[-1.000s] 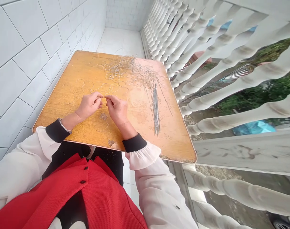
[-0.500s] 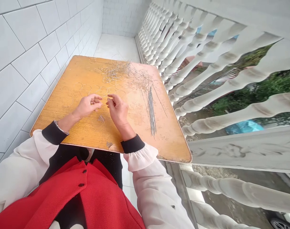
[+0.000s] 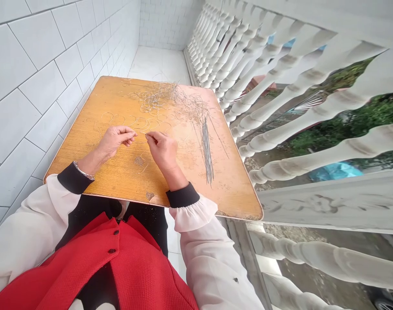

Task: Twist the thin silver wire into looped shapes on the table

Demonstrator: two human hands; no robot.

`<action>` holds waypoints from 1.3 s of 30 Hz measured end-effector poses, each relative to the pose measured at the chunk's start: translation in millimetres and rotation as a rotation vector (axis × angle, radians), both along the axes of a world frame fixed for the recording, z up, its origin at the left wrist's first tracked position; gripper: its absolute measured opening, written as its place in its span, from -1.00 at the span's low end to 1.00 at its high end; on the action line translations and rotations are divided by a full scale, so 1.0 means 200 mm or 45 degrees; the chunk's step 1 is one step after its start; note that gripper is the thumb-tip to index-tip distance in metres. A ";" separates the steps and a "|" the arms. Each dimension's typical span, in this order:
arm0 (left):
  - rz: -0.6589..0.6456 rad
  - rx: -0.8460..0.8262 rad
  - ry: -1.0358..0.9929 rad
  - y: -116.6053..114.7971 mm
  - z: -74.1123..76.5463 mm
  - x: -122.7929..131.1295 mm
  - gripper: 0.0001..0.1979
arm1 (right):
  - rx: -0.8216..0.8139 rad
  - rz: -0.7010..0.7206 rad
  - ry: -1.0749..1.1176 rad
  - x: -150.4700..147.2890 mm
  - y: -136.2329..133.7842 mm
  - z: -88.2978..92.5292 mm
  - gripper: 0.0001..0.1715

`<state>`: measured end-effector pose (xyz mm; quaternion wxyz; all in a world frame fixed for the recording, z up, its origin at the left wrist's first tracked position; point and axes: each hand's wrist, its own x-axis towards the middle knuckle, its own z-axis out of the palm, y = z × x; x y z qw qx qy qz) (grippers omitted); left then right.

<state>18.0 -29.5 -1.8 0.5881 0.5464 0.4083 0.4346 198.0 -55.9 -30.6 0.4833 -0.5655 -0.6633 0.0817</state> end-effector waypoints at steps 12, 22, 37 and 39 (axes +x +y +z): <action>-0.012 0.057 0.060 0.00 -0.01 0.03 -0.82 | -0.164 -0.003 0.405 -0.04 0.00 -0.01 -0.68; 0.057 -0.001 0.051 0.01 -0.01 0.03 -0.77 | -0.147 0.026 0.328 -0.04 0.00 0.00 -0.74; -0.198 -0.084 0.177 -0.02 -0.04 0.01 -0.83 | -0.157 -0.132 0.245 -0.02 0.02 0.00 -0.69; -0.310 -0.079 0.242 -0.03 -0.05 0.02 -0.91 | -0.159 -0.154 0.245 -0.02 0.01 0.00 -0.70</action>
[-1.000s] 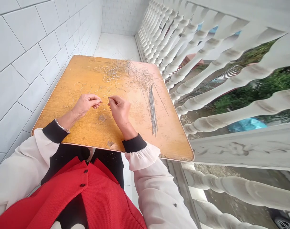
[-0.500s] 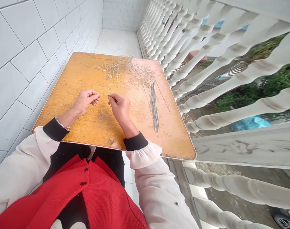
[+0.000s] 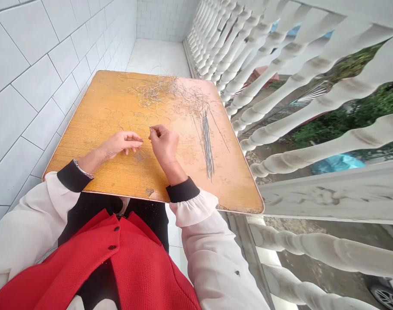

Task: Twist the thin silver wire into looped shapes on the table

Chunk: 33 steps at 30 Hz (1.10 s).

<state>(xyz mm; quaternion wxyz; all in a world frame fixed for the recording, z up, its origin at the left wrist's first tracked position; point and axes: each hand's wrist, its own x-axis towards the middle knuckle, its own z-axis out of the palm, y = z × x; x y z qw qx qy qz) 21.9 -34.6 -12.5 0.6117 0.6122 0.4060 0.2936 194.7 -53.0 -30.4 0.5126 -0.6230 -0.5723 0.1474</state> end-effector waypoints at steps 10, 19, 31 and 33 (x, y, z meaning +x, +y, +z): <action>0.226 -0.004 -0.109 0.00 0.01 0.03 -0.85 | -0.101 0.297 0.340 -0.01 0.00 0.00 -0.36; 0.552 0.041 -0.217 0.02 0.03 0.02 -0.81 | -0.550 0.673 0.549 -0.06 -0.02 -0.01 -0.48; 0.528 0.040 -0.316 0.04 0.01 0.03 -0.84 | -0.699 0.808 0.876 -0.05 -0.03 0.00 -0.58; 0.519 0.053 -0.337 0.04 0.01 0.03 -0.86 | -0.703 0.835 0.904 -0.05 -0.02 0.00 -0.59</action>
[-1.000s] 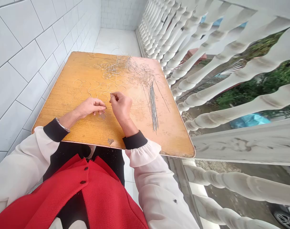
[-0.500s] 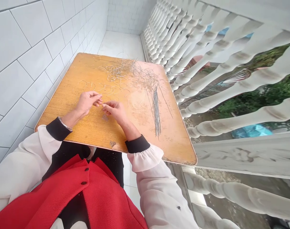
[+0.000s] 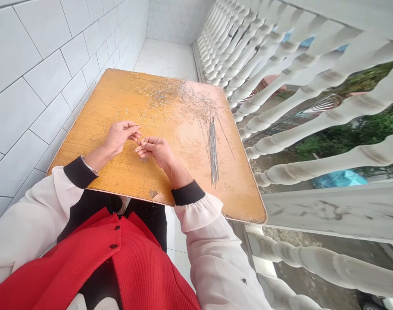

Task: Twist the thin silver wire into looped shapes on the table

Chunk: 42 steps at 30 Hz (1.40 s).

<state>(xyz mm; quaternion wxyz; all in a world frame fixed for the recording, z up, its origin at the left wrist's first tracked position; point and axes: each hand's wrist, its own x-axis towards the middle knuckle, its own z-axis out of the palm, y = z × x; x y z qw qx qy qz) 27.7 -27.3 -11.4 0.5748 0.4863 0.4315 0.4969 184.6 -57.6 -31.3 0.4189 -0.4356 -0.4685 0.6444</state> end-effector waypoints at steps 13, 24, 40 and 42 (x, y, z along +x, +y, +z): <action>0.008 0.070 0.241 0.04 -0.06 0.01 -0.88 | 0.293 -0.257 -0.274 -0.02 0.01 -0.02 -0.58; -0.250 -0.063 0.333 -0.01 0.00 -0.03 -0.80 | 0.362 -0.515 -0.268 0.01 0.02 -0.01 -0.58; -0.599 0.107 0.458 -0.01 -0.03 -0.05 -0.88 | 0.351 -0.626 -0.226 0.02 0.03 -0.01 -0.84; -0.635 0.133 0.413 -0.01 -0.03 -0.06 -0.88 | 0.363 -0.612 -0.230 0.03 0.02 -0.01 -0.84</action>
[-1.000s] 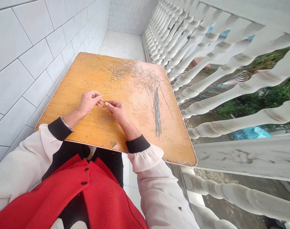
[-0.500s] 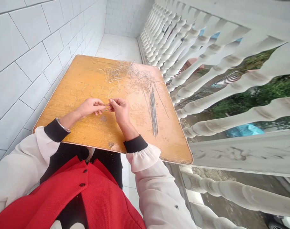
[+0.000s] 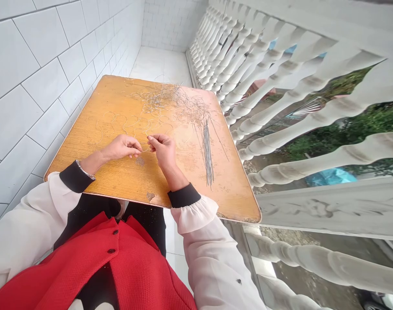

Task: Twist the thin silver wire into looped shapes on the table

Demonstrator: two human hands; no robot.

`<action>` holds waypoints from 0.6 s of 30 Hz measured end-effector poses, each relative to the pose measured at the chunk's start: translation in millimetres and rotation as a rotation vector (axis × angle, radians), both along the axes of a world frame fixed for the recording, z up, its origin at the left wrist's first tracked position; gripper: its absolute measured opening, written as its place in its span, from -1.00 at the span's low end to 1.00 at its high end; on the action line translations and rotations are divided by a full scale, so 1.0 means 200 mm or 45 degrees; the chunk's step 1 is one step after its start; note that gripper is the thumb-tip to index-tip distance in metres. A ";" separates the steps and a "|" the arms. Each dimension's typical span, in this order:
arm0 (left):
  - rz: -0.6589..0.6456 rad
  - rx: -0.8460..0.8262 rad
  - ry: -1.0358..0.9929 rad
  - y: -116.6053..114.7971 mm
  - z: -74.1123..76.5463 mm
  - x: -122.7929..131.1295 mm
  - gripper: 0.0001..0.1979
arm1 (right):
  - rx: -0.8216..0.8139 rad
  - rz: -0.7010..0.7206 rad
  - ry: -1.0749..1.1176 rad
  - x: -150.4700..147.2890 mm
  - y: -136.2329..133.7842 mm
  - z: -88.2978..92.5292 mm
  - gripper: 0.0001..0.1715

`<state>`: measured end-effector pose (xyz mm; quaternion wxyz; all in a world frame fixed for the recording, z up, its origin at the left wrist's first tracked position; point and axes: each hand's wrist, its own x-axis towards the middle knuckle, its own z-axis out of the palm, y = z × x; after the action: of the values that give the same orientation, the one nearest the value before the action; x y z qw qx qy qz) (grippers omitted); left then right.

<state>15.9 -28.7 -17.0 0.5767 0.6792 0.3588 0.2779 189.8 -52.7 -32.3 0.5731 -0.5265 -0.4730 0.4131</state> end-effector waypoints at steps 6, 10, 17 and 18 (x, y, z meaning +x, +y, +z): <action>-0.032 -0.025 0.007 0.02 0.02 -0.03 -0.87 | 0.007 0.009 -0.043 0.00 -0.01 0.01 -0.84; 0.047 -0.027 0.070 0.04 0.03 -0.03 -0.84 | -0.036 -0.106 -0.165 0.03 0.00 0.02 -0.84; 0.288 -0.035 0.060 0.07 0.00 -0.04 -0.86 | -0.214 -0.233 -0.565 0.16 0.06 0.02 -0.87; 0.295 -0.030 0.048 0.07 0.00 -0.04 -0.86 | -0.234 -0.260 -0.635 0.18 0.06 0.03 -0.86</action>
<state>8.4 -14.0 -17.1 0.5418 0.6314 0.4491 0.3256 225.5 -40.2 -27.2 0.4277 -0.7065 -0.5043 0.2520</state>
